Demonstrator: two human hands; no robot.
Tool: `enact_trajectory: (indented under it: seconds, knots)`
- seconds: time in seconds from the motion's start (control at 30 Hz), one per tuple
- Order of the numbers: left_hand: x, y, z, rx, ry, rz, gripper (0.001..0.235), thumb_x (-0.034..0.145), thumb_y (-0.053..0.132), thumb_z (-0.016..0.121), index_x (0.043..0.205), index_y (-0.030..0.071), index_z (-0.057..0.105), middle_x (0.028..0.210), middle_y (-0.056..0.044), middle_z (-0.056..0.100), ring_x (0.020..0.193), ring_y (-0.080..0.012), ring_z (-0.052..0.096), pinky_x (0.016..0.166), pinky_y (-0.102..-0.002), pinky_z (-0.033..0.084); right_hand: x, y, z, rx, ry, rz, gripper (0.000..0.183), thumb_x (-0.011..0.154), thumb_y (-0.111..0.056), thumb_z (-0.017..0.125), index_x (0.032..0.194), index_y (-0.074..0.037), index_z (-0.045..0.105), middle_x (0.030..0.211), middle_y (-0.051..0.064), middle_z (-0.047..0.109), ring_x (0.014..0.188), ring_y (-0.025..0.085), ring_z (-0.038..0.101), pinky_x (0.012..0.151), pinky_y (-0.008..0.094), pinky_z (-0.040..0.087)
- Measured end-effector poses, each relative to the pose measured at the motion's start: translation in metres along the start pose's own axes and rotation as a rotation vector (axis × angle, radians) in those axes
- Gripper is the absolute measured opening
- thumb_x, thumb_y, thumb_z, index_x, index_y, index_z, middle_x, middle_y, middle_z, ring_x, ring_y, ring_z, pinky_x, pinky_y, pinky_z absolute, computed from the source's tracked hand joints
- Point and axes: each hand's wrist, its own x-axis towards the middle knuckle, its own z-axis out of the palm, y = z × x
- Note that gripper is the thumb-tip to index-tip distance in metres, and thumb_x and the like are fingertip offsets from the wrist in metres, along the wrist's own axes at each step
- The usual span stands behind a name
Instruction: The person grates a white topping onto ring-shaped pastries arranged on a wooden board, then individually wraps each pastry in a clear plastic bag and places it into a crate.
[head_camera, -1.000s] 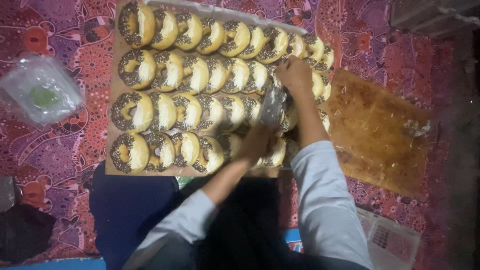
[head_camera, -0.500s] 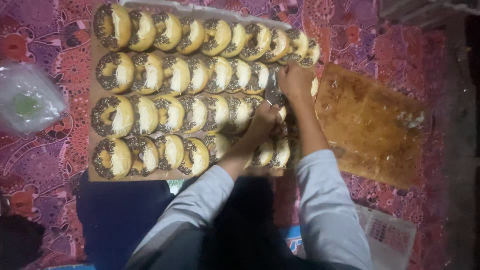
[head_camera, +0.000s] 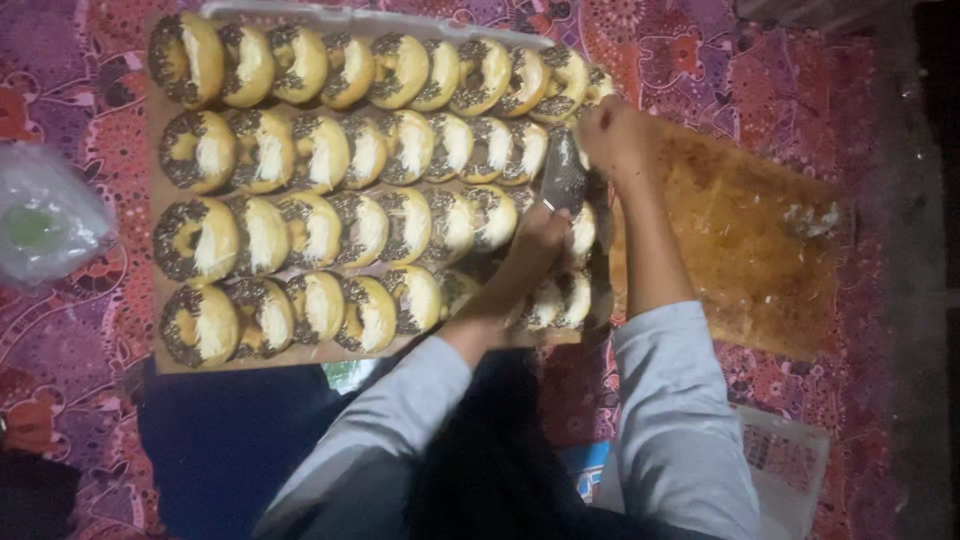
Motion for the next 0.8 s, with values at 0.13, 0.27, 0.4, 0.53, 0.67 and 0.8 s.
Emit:
enact_trajectory:
  seconds: [0.13,0.27,0.4,0.53,0.67,0.8]
  knots:
    - [0.037,-0.019,0.019,-0.129,-0.008,0.062,0.017,0.100,0.018,0.051,0.090,0.005,0.053,0.062,-0.005,0.054,0.044,-0.0177,0.054,0.040,-0.033,0.045,-0.011,0.005,0.017,-0.074,0.021,-0.037,0.026,0.092,-0.026,0.061,0.092,-0.002,0.072,0.080,0.028,0.069,0.077,0.047,0.068,0.075,0.055,0.053]
    - [0.041,-0.039,0.012,-0.137,0.009,-0.037,0.012,0.099,0.019,0.050,0.094,0.008,0.051,0.058,-0.004,0.048,0.039,-0.0151,0.046,0.033,-0.030,0.036,-0.007,0.024,0.055,0.020,0.032,0.056,0.025,0.090,-0.024,0.059,0.093,-0.003,0.073,0.085,0.028,0.069,0.081,0.046,0.069,0.077,0.054,0.054]
    - [0.002,-0.045,0.003,0.093,0.078,-0.094,0.018,0.101,0.026,0.048,0.098,0.011,0.057,0.068,0.000,0.058,0.048,-0.0134,0.056,0.041,-0.030,0.045,0.005,0.049,0.078,0.020,0.089,-0.036,0.025,0.091,-0.022,0.061,0.094,0.000,0.071,0.086,0.029,0.070,0.082,0.047,0.068,0.077,0.054,0.054]
    - [-0.029,-0.042,0.014,0.125,0.062,-0.160,0.023,0.100,0.021,0.044,0.089,0.004,0.054,0.058,-0.006,0.051,0.041,-0.0167,0.047,0.034,-0.033,0.034,0.020,0.079,0.063,0.221,-0.018,0.014,0.027,0.093,-0.026,0.063,0.092,0.000,0.070,0.080,0.022,0.070,0.074,0.033,0.068,0.070,0.046,0.054]
    - [0.002,-0.058,0.033,-0.300,-0.166,-0.104,0.028,0.107,0.023,0.048,0.086,0.006,0.055,0.059,-0.005,0.052,0.044,-0.0157,0.051,0.040,-0.032,0.042,0.009,0.108,0.036,0.328,-0.027,0.199,0.035,0.093,-0.030,0.069,0.082,0.003,0.066,0.071,0.017,0.064,0.066,0.020,0.057,0.064,0.041,0.049]
    - [0.075,-0.094,0.054,-0.052,-0.026,-0.011,0.011,0.098,0.009,0.051,0.087,0.007,0.054,0.058,-0.006,0.051,0.044,-0.0171,0.050,0.039,-0.033,0.040,-0.004,0.115,0.022,0.235,0.136,-0.134,0.028,0.094,-0.024,0.062,0.086,0.001,0.069,0.075,0.021,0.067,0.067,0.032,0.065,0.063,0.047,0.051]
